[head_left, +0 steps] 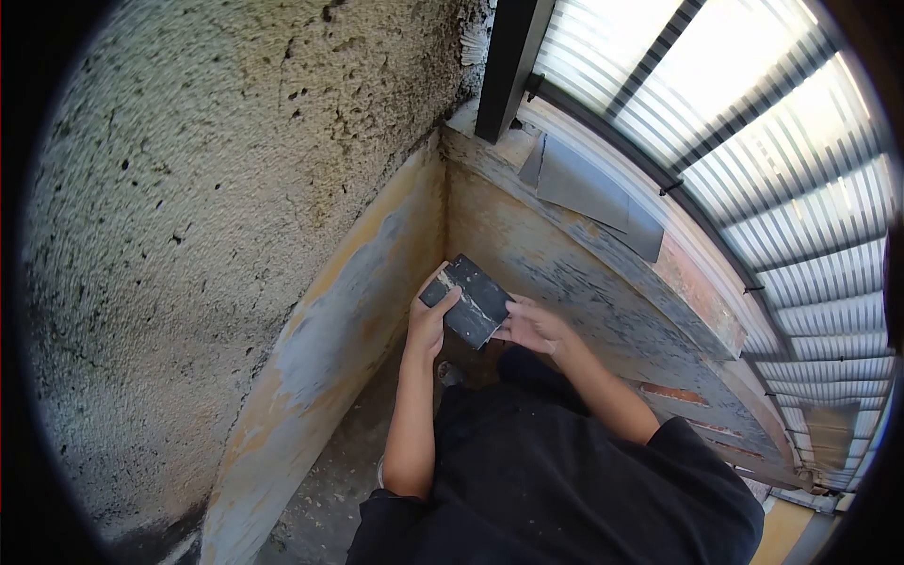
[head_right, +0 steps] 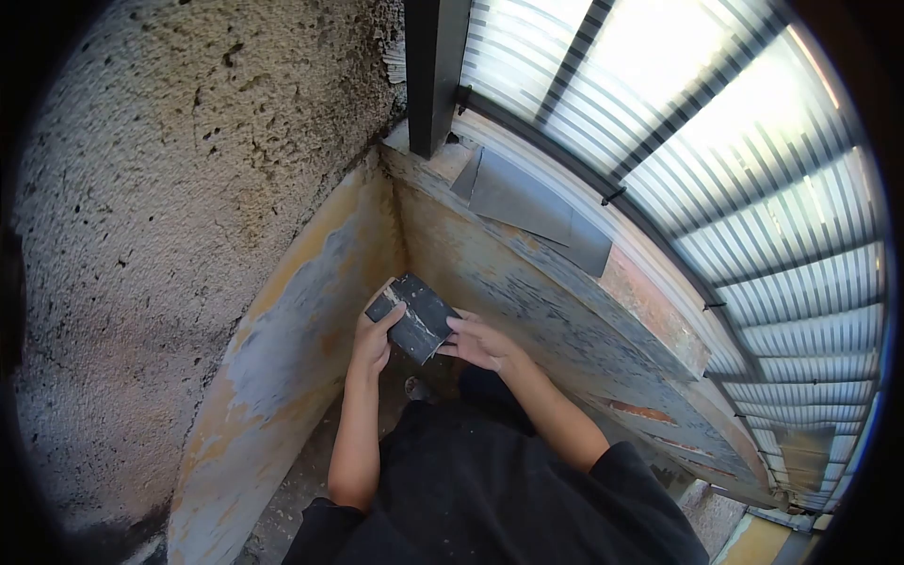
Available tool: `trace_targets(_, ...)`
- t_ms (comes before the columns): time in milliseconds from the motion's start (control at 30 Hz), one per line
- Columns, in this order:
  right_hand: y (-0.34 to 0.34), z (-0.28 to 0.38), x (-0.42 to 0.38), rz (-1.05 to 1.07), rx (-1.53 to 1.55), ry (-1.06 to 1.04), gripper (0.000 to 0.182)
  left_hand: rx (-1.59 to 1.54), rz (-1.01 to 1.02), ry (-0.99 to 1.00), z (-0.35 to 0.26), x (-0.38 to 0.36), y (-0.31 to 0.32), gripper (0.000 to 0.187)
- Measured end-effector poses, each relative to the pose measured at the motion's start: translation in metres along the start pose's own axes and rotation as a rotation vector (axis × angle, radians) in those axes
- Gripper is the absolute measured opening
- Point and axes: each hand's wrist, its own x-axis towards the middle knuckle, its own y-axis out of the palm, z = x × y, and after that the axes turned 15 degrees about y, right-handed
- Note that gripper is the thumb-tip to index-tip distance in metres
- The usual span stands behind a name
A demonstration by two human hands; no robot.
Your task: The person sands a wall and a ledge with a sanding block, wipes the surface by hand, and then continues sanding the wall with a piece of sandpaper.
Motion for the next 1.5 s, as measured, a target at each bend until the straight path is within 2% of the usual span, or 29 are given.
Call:
trace_targets(67,0.004,0.006,0.011,-0.112,0.151,0.084,0.05,0.008,0.026,-0.016,0.0,0.005,0.002,0.063)
trace_targets(133,-0.003,0.014,0.015,-0.132,0.18,0.11,0.049,0.051,0.157,-0.035,-0.009,0.013,0.011,0.063)
trace_targets(167,-0.006,0.018,0.018,-0.149,0.2,0.133,0.048,0.053,0.152,-0.043,-0.013,0.017,0.015,0.063)
trace_targets(233,-0.015,0.024,0.02,-0.167,0.204,0.14,0.049,0.099,0.274,-0.015,-0.023,0.022,0.024,0.062)
trace_targets(267,-0.018,0.03,0.021,-0.118,0.103,0.119,0.049,0.107,0.331,0.011,-0.026,0.026,0.027,0.058)
trace_targets(300,-0.015,0.033,0.021,-0.069,0.002,0.097,0.048,0.11,0.325,0.006,-0.025,0.027,0.028,0.058)
trace_targets(367,-0.007,0.037,0.02,-0.111,-0.021,0.08,0.051,0.199,0.375,0.037,-0.025,0.031,0.029,0.049)
trace_targets(433,0.025,0.042,0.015,0.057,0.127,0.108,0.056,0.196,0.378,-0.01,-0.027,0.033,0.026,0.047)
trace_targets(467,0.034,0.038,0.016,0.036,0.163,0.093,0.061,0.193,0.385,-0.054,-0.028,0.032,0.024,0.045)
trace_targets(567,0.048,0.026,0.018,0.089,0.152,0.077,0.057,0.179,0.33,-0.092,-0.034,0.022,0.021,0.042)
trace_targets(700,0.054,0.01,0.016,-0.043,0.042,0.086,0.053,0.134,0.358,0.036,-0.009,0.017,-0.006,0.048)
trace_targets(767,0.047,0.0,0.014,-0.467,-0.359,0.088,0.046,0.275,0.234,0.141,0.008,0.012,-0.023,0.056)
trace_targets(800,0.048,-0.001,0.012,-0.471,-0.371,0.092,0.046,0.265,0.229,0.147,0.009,0.005,-0.025,0.056)
trace_targets(867,0.05,-0.001,0.01,-0.626,-1.192,0.17,0.043,0.427,0.098,0.095,0.011,-0.011,-0.03,0.058)
trace_targets(900,0.045,-0.001,0.01,-0.622,-1.206,0.18,0.043,0.417,0.086,0.1,0.013,-0.019,-0.033,0.058)
trace_targets(933,0.037,0.0,0.009,-0.717,-1.937,-0.135,0.046,0.437,0.07,0.085,0.014,-0.027,-0.037,0.055)
trace_targets(967,0.03,-0.001,0.009,-0.735,-2.642,-0.537,0.048,0.456,0.053,0.066,0.017,-0.034,-0.04,0.051)
trace_targets(1000,0.044,0.013,0.01,-0.72,-2.724,-0.586,0.058,0.446,0.039,0.064,0.021,-0.04,-0.046,0.051)
trace_targets(1033,0.042,0.03,0.017,-0.701,-2.734,-0.575,0.058,0.45,0.036,0.085,0.025,-0.045,-0.052,0.048)
trace_targets(1100,0.031,0.064,0.022,-0.956,-3.017,-0.56,0.059,0.441,0.023,0.105,0.033,-0.051,-0.058,0.044)
trace_targets(1133,0.027,0.071,0.017,-0.936,-3.028,-0.553,0.059,0.438,-0.009,0.13,0.036,-0.054,-0.06,0.041)
trace_targets(1200,0.019,0.088,0.004,-1.027,-3.293,-0.281,0.062,0.428,-0.052,0.158,0.038,-0.055,-0.06,0.038)
trace_targets(1300,0.002,0.094,-0.014,-0.969,-3.386,-0.251,0.063,0.44,-0.104,0.185,0.033,-0.061,-0.054,0.034)
trace_targets(1333,0.0,0.098,-0.003,-0.946,-3.395,-0.255,0.063,0.429,-0.107,0.199,0.034,-0.061,-0.051,0.033)
trace_targets(1400,-0.004,0.105,0.035,-1.036,-3.362,-0.387,0.063,0.419,-0.111,0.203,0.034,-0.062,-0.046,0.032)
trace_targets(1500,0.005,0.112,0.09,-1.109,-3.386,-0.45,0.064,0.452,-0.044,0.193,0.027,-0.053,-0.032,0.033)
